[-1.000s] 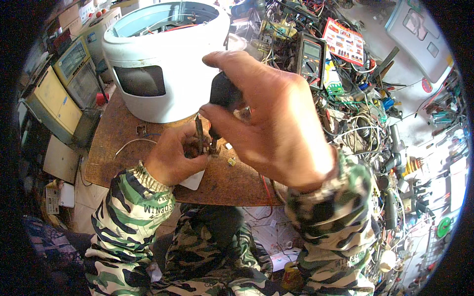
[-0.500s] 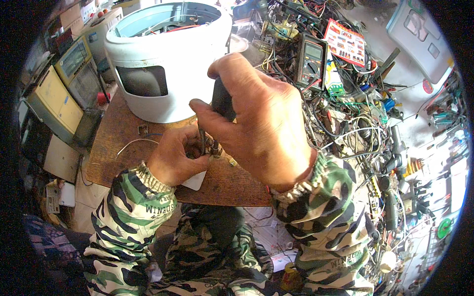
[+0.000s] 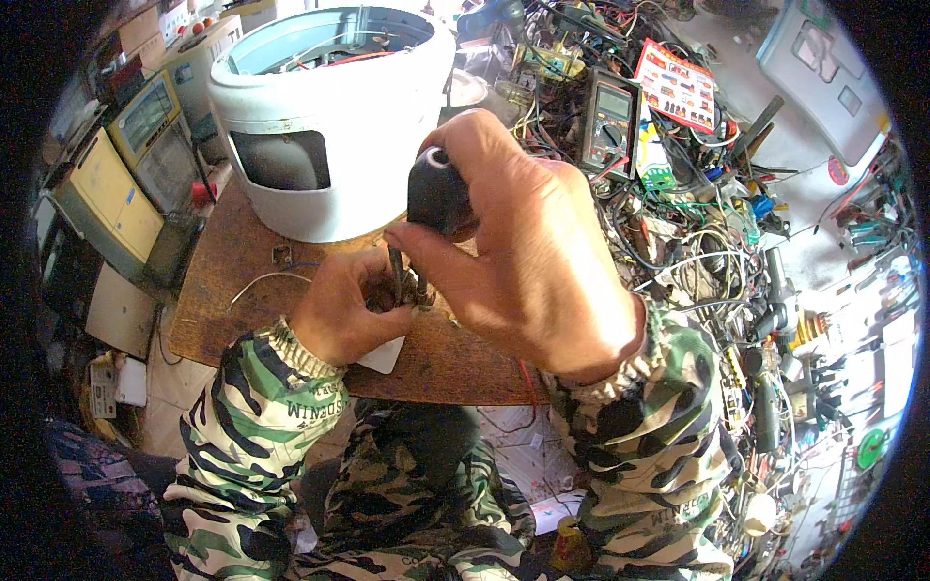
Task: The person solders wires to a small electronic component using a soldering iron and solder wire. They repeatedly heat the connection points and apply solder to secure the wires in place.
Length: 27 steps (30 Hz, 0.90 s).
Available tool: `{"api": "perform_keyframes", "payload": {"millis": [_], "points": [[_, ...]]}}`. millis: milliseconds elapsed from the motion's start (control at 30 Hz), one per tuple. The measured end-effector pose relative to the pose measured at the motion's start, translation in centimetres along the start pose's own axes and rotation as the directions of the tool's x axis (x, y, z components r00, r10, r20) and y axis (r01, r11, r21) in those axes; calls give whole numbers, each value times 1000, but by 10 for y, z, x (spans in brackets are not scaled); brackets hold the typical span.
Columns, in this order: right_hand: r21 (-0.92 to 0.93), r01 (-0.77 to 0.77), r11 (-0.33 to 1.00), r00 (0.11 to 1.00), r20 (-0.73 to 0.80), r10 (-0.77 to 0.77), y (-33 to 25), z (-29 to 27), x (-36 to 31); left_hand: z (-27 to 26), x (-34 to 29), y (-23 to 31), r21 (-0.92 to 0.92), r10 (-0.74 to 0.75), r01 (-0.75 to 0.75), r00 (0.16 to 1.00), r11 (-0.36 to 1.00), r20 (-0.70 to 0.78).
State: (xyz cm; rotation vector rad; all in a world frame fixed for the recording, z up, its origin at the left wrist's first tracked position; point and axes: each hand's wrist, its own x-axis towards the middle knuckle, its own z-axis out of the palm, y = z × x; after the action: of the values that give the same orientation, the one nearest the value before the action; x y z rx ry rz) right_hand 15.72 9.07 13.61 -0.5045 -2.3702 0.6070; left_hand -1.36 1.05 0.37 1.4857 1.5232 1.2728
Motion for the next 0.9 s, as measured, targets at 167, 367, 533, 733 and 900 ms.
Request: {"api": "perform_keyframes", "payload": {"millis": [167, 367, 533, 733, 900], "points": [[-123, -2, 992, 995, -100, -10, 2, 11, -1, 1, 0, -7, -22, 22, -23, 999, 1000, -27], [169, 64, 983, 996, 42, -72, 10, -1, -2, 4, 2, -10, -13, 55, -56, 997, 998, -56], [212, -33, 977, 993, 114, 9, 6, -13, -4, 2, -1, -5, 15, 25, -24, 997, 1000, -67], [73, -58, 996, 998, -22, 59, 3, -6, -6, 4, -1, -10, -17, 30, -31, 997, 999, -68], [-58, -2, 998, 991, -135, -5, 2, 5, -5, 6, 0, -18, -59, 46, -51, 995, 997, -89]]}}
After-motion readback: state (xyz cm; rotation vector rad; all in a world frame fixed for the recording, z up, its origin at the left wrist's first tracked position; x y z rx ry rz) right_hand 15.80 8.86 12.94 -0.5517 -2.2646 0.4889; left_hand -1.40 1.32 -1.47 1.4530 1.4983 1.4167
